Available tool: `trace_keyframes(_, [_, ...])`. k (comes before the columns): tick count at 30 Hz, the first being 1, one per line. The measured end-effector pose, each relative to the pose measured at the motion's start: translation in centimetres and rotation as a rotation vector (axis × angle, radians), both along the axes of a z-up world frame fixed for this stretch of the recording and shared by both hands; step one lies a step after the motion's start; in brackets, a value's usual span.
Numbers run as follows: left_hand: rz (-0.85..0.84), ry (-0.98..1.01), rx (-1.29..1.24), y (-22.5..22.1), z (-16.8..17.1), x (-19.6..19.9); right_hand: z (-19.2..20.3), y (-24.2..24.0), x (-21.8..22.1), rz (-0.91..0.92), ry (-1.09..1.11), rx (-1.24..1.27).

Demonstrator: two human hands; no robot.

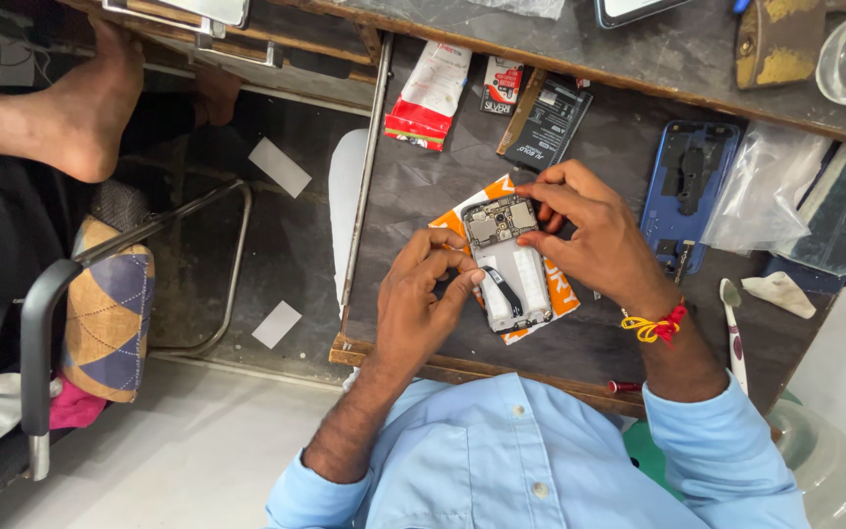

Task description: The person cleans a mobile phone motherboard using a toothbrush and then assembles it into a chassis with a battery and internal components.

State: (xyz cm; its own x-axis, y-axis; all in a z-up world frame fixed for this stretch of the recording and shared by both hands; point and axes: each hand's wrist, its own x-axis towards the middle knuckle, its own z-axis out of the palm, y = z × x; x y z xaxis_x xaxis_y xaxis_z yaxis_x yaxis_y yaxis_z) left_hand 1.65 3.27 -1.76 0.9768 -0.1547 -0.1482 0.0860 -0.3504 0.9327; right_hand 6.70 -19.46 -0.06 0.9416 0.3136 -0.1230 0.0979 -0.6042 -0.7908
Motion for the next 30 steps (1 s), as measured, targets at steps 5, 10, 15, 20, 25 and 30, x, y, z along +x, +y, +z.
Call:
trace_keyframes(5, [0.012, 0.046, -0.026, 0.1, 0.0, 0.0, 0.2, 0.2, -0.1, 0.022, -0.006, 0.022])
trace_keyframes(10, [0.005, 0.038, -0.050, 0.3, 0.0, 0.1, 0.7, 0.7, 0.3, 0.047, 0.024, -0.067])
trace_keyframes(15, [0.005, 0.102, -0.082, 0.4, -0.3, 0.2, 1.0, 1.0, 0.7, 0.125, -0.042, -0.100])
trace_keyframes(20, [0.006, 0.122, -0.116, 0.4, -0.5, 0.2, 1.1, 1.0, 0.8, 0.145, -0.058, -0.099])
trace_keyframes(25, [0.018, 0.094, -0.121, 0.3, -0.3, 0.6, 1.1, 0.6, 0.2, -0.001, -0.007, 0.044])
trace_keyframes(30, [-0.058, -0.103, 0.032, 0.2, 0.1, 0.5, 0.9, 1.0, -3.1, -0.065, -0.255, -0.148])
